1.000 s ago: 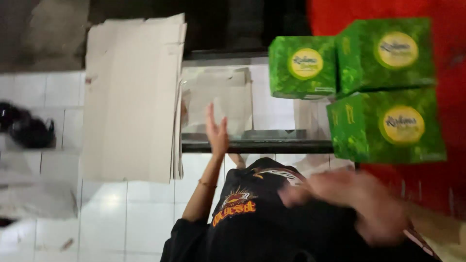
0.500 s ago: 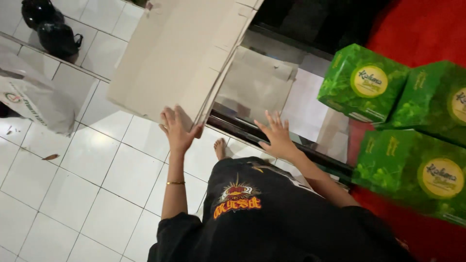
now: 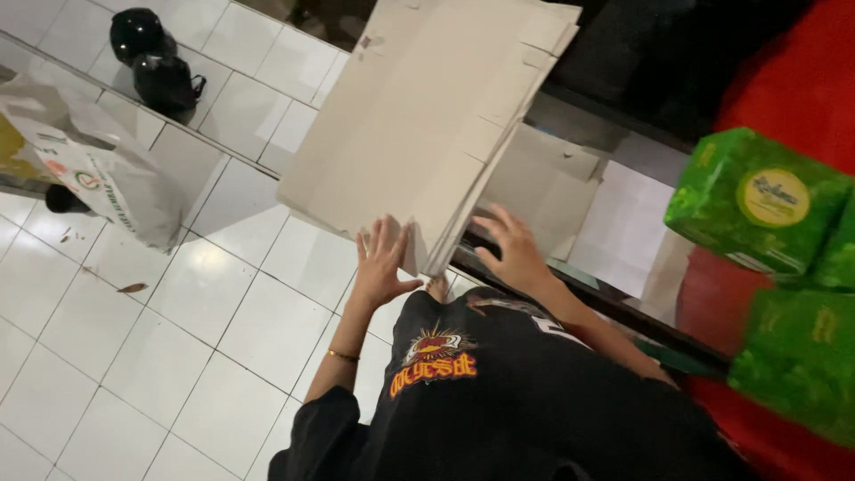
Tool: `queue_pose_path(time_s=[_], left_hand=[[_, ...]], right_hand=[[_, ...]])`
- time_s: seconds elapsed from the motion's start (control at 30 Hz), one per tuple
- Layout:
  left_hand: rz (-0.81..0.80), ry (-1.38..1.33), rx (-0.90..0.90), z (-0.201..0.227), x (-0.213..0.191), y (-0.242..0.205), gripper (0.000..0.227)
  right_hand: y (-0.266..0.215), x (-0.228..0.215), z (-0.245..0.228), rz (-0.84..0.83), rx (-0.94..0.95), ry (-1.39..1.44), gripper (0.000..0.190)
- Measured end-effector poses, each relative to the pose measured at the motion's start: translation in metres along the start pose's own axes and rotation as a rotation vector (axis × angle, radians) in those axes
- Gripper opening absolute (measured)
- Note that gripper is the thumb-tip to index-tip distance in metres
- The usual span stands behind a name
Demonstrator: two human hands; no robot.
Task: The person folds flat cardboard sheets into small boxes by creasing along pre-scored lines and tucking tabs to form the structure. They handle multiple boxes one at a time, placing each completed box on a stack to the right.
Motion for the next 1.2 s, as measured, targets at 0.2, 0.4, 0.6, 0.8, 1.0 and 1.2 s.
queue_pose_path(time_s=[0.2, 0.4, 0.6, 0.8, 1.0, 1.2], left_hand=[[0.247, -0.150, 0.186, -0.117, 0.026, 0.006, 0.096], [0.227, -0.122, 0.242, -0.165, -0.013, 0.032, 0.095], [0.078, -0.138, 0.277, -0.163, -0.035, 0.050, 0.108], [0.096, -0.098, 0.374, -0.157, -0.042, 0.059, 0.067], [0.261, -0.165, 0.488, -0.128, -0.100, 0.063, 0.008], [0.503, -0.116, 0.460, -0.096, -0.133, 0.058, 0.013]], right_hand=[[0.068, 0.082, -0.070, -0.199, -0.383, -0.101, 0.069], [0.104, 0.128, -0.128, -0.365, -0.278, -0.379, 0.091], [0.114, 0.104, -0.148, -0.460, -0.135, -0.331, 0.084], [0.111, 0.112, -0.100, -0.333, -0.134, -0.093, 0.029], [0.106, 0.035, -0.132, -0.070, -0.125, -0.178, 0.017], [0.096, -0.031, -0.160, 0.109, -0.159, -0.133, 0.012]])
Point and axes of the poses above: each hand's wrist, its own y-axis towards the middle knuckle, its own x-axis out of the palm, z = x × y, the point moved 4 cm from there along y, towards the middle knuckle, and after that the axes turned 1 degree about x, right-handed, at the moved point
